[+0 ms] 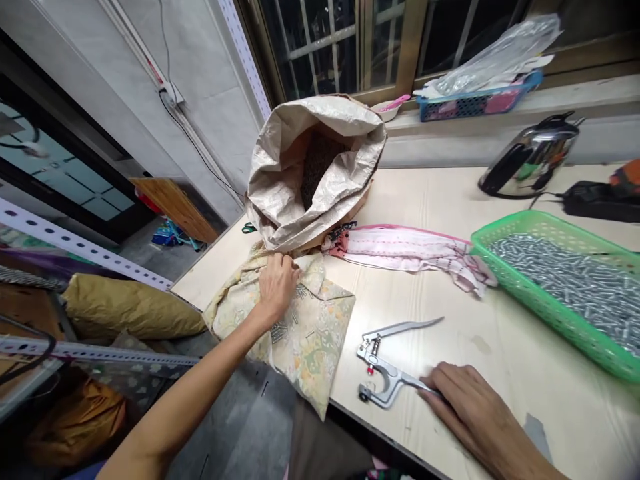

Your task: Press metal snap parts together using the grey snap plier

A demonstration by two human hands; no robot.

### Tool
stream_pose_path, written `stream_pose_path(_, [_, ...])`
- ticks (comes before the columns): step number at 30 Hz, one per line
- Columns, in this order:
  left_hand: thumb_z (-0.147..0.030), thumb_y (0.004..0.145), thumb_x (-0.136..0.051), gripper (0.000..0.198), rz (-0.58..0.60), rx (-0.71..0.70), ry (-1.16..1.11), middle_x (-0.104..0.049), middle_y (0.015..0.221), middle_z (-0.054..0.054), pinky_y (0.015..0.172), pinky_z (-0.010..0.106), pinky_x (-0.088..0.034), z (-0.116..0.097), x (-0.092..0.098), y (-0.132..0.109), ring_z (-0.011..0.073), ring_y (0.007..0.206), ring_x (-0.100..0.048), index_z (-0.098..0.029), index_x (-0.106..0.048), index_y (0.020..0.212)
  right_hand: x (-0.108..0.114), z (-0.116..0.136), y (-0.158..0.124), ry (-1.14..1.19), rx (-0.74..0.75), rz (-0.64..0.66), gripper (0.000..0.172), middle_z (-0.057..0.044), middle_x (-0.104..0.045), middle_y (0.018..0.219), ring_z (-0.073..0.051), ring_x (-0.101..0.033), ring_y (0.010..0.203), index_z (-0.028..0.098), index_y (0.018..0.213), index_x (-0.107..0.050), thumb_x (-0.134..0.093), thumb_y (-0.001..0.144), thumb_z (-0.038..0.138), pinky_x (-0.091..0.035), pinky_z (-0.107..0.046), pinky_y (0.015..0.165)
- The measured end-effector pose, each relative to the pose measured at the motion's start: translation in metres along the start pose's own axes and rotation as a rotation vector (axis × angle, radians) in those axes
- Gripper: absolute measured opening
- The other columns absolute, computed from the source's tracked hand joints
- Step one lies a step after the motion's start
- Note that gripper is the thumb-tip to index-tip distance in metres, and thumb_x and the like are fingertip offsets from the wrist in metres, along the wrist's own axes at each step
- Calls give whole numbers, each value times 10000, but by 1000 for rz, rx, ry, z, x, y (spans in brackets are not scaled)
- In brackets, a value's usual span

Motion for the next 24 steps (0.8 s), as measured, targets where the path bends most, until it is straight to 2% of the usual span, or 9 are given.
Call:
stream_pose_path(2, [-331, 943, -485, 243, 95, -68, -29, -656, 1027, 105, 809, 316, -445, -16, 0, -12, 247, 981, -584, -164, -636, 1035, 2, 1, 1, -2, -6, 6, 190, -13, -568, 737, -155, -514, 633, 215, 843, -525, -407, 989, 246, -338, -311, 641])
stream_pose_path(6, [-180, 911, -483, 395, 351, -237, -84, -693, 1080, 74, 775, 294, -452, -37, -20, -14, 226, 937, -645, -237, -539, 1297, 1, 2, 0, -13, -15, 24, 216, -12, -554, 727, -156, -504, 629, 214, 823, -526, -398, 992, 257, -325, -315, 636])
stream_pose_path(7, [-149, 901, -472, 418, 385, -270, -75, -699, 1074, 79, 777, 299, -453, -39, -25, -10, 231, 935, -651, -240, -543, 1303, 0, 2, 0, -17, -16, 24, 216, -12, -550, 727, -157, -501, 630, 213, 821, -525, -399, 992, 258, -321, -315, 635])
stream_pose_path(9, [-129, 887, -472, 331, 429, -315, -61, -716, 999, 95, 781, 305, -454, -42, -32, 1, 242, 915, -659, -201, -650, 1156, -1, 1, -2, -21, -19, 25, 209, -13, -547, 738, -159, -494, 638, 210, 826, -523, -405, 991, 257, -317, -315, 640])
stream_pose_path(11, [-136, 873, -496, 231, 436, -328, -69, -722, 918, 108, 785, 303, -457, -43, -34, 14, 247, 888, -663, -154, -711, 954, -3, 0, -3, -24, -21, 23, 197, -15, -547, 752, -162, -490, 651, 206, 838, -522, -408, 992, 254, -314, -316, 650])
stream_pose_path(13, [-148, 878, -488, 226, 414, -318, -84, -721, 893, 98, 791, 289, -462, -44, -32, 27, 231, 875, -662, -142, -713, 906, -4, 0, -4, -27, -21, 16, 197, -16, -544, 757, -164, -487, 658, 203, 846, -522, -403, 995, 255, -309, -319, 654])
stream_pose_path(17, [-191, 924, -449, 331, 271, -294, -308, -697, 1088, 54, 849, 232, -462, -46, -23, 42, 157, 939, -645, -163, -601, 1217, -4, 1, -4, -38, -16, 7, 217, -16, -538, 745, -164, -489, 658, 202, 837, -525, -390, 1000, 253, -306, -324, 656])
stream_pose_path(20, [-205, 926, -472, 295, 168, -300, -432, -689, 1082, 56, 875, 239, -455, -43, -21, 36, 160, 965, -627, -164, -615, 1181, -2, 2, -3, -62, -18, -15, 233, -17, -535, 733, -164, -492, 656, 203, 829, -526, -378, 1001, 253, -308, -326, 654])
stream_pose_path(24, [-287, 948, -480, 244, 251, -445, -250, -684, 968, 78, 888, 283, -439, -49, -35, 11, 202, 992, -593, -176, -697, 942, -1, 1, 0, -97, -25, -27, 238, -15, -534, 719, -167, -500, 643, 208, 817, -527, -377, 998, 250, -316, -326, 648])
Point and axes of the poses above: each hand's wrist, its own y-axis towards the middle knuckle, its own x-axis out of the back of the hand, z = x × y, the point moved 7 cm from there along y, towards the middle knuckle
